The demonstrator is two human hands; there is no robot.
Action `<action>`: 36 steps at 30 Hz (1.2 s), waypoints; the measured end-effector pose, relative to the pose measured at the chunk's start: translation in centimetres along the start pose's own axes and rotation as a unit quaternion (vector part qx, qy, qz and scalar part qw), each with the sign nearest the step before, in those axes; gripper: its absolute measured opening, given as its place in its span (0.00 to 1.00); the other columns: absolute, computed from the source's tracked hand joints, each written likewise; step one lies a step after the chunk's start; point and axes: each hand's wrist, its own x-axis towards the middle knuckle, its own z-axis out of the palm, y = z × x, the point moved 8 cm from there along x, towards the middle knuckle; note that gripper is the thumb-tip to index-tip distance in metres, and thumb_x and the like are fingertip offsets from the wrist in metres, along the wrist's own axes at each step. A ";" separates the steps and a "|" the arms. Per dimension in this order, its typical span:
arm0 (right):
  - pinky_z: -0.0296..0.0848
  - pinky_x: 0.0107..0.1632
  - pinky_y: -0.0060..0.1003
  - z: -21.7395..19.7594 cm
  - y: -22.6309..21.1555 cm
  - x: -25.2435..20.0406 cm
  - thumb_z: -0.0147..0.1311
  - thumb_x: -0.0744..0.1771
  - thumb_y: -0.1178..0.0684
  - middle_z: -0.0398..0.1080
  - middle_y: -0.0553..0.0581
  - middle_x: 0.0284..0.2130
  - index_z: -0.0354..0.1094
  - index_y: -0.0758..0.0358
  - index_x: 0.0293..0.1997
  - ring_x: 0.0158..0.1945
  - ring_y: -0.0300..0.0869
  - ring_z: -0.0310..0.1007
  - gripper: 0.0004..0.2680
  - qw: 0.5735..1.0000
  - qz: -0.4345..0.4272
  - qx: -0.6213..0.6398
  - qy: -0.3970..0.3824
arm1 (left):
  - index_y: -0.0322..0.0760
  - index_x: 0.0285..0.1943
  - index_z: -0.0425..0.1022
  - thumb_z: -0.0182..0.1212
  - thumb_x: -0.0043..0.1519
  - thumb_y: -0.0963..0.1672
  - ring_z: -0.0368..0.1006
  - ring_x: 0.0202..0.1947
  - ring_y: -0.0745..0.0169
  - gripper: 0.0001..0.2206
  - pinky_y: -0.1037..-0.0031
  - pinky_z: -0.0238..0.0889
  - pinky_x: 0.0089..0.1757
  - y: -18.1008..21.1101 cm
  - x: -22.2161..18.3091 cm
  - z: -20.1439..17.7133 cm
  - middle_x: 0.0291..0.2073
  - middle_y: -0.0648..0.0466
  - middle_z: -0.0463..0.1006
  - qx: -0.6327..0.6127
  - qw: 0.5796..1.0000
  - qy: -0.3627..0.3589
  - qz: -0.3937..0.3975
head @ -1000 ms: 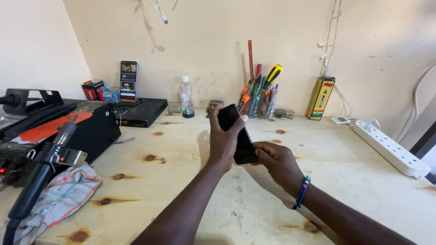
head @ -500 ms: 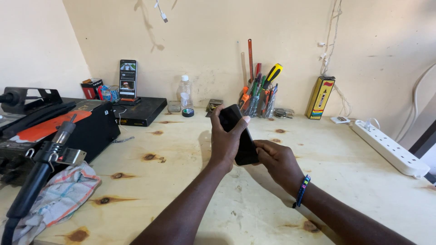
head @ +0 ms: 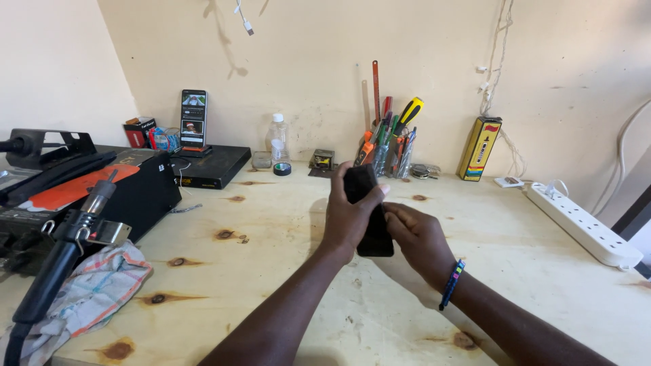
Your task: Disassembling a smartphone by prying off the back casing and removing internal screws using specialized tools.
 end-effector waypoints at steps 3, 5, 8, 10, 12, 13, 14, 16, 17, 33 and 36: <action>0.81 0.55 0.53 -1.0 1.6 0.9 0.51 0.72 0.58 0.81 0.68 0.51 0.78 0.68 0.60 0.53 0.50 0.80 0.12 1.000 -0.006 -0.002 0.014 | 0.55 0.82 0.59 0.75 0.54 0.53 0.71 0.68 0.40 0.44 0.51 0.62 0.63 0.5 -0.5 0.4 0.64 0.40 0.73 -0.008 1.000 -0.005 0.028; 0.78 0.53 0.59 -1.9 1.7 0.9 0.50 0.72 0.57 0.79 0.75 0.50 0.76 0.73 0.60 0.52 0.56 0.79 0.12 1.000 -0.026 -0.012 0.010 | 0.47 0.81 0.59 0.75 0.53 0.50 0.70 0.67 0.38 0.43 0.50 0.61 0.64 -0.9 1.2 1.7 0.63 0.36 0.73 -0.051 0.997 0.008 0.065; 0.72 0.57 0.52 0.2 1.5 0.6 0.50 0.72 0.56 0.78 0.71 0.53 0.74 0.71 0.63 0.54 0.52 0.75 0.14 0.999 -0.028 -0.026 -0.026 | 0.44 0.75 0.64 0.72 0.47 0.51 0.72 0.62 0.50 0.42 0.61 0.63 0.61 -0.4 0.5 -1.0 0.61 0.44 0.76 -0.048 0.994 0.077 0.060; 0.68 0.63 0.39 0.6 0.5 0.8 0.50 0.71 0.57 0.79 0.59 0.57 0.75 0.65 0.66 0.57 0.41 0.73 0.15 0.997 -0.003 -0.066 -0.027 | 0.51 0.70 0.67 0.68 0.40 0.56 0.75 0.57 0.65 0.42 0.74 0.66 0.58 1.1 -0.5 -1.9 0.59 0.56 0.79 -0.030 0.995 0.095 0.013; 0.65 0.65 0.42 0.4 0.2 -0.1 0.48 0.72 0.63 0.73 0.61 0.64 0.69 0.70 0.71 0.64 0.44 0.67 0.17 0.990 0.140 0.002 0.002 | 0.51 0.76 0.59 0.63 0.40 0.58 0.71 0.60 0.63 0.48 0.70 0.64 0.57 2.1 -2.2 -1.6 0.62 0.57 0.74 -0.037 0.997 0.045 -0.058; 0.65 0.65 0.42 0.6 0.1 0.0 0.48 0.72 0.63 0.73 0.61 0.64 0.69 0.70 0.71 0.64 0.44 0.67 0.17 0.990 0.139 0.001 0.002 | 0.51 0.76 0.59 0.63 0.40 0.58 0.71 0.60 0.63 0.48 0.70 0.64 0.57 2.0 -2.1 -1.7 0.62 0.57 0.74 -0.037 0.997 0.045 -0.057; 0.66 0.64 0.41 0.8 0.0 0.0 0.48 0.71 0.63 0.74 0.60 0.62 0.70 0.68 0.71 0.62 0.43 0.68 0.17 0.990 0.140 0.002 -0.008 | 0.48 0.74 0.61 0.64 0.40 0.58 0.72 0.59 0.62 0.46 0.70 0.66 0.56 1.6 -1.9 -1.9 0.61 0.56 0.75 -0.043 0.995 0.050 -0.075; 0.66 0.63 0.41 0.3 0.0 -0.1 0.49 0.71 0.63 0.75 0.59 0.60 0.71 0.67 0.70 0.60 0.43 0.68 0.17 0.989 0.146 -0.005 -0.006 | 0.45 0.72 0.62 0.66 0.41 0.57 0.73 0.59 0.60 0.45 0.69 0.68 0.56 1.2 -1.7 -1.3 0.61 0.54 0.76 -0.051 0.993 0.042 -0.094; 0.67 0.63 0.40 0.5 -0.1 -0.1 0.48 0.71 0.63 0.75 0.58 0.61 0.71 0.68 0.70 0.61 0.42 0.68 0.17 0.989 0.143 0.022 -0.014 | 0.45 0.70 0.65 0.66 0.41 0.57 0.74 0.58 0.61 0.43 0.70 0.68 0.56 1.1 -1.7 -1.4 0.60 0.55 0.77 -0.047 0.993 0.045 -0.097; 0.76 0.57 0.44 0.0 0.1 -0.1 0.53 0.69 0.65 0.80 0.61 0.50 0.77 0.71 0.67 0.50 0.45 0.74 0.17 0.975 0.202 0.091 -0.008 | 0.49 0.64 0.71 0.67 0.46 0.56 0.75 0.56 0.59 0.34 0.63 0.69 0.54 0.9 -1.5 -0.7 0.56 0.56 0.79 -0.014 0.996 0.017 -0.083; 0.77 0.54 0.47 0.0 -0.4 -0.1 0.55 0.68 0.65 0.81 0.64 0.47 0.78 0.75 0.63 0.49 0.46 0.74 0.15 0.972 0.206 0.115 0.011 | 0.49 0.58 0.73 0.69 0.47 0.56 0.75 0.54 0.61 0.30 0.66 0.69 0.53 0.5 -1.0 -0.5 0.54 0.57 0.80 -0.005 0.997 0.030 -0.069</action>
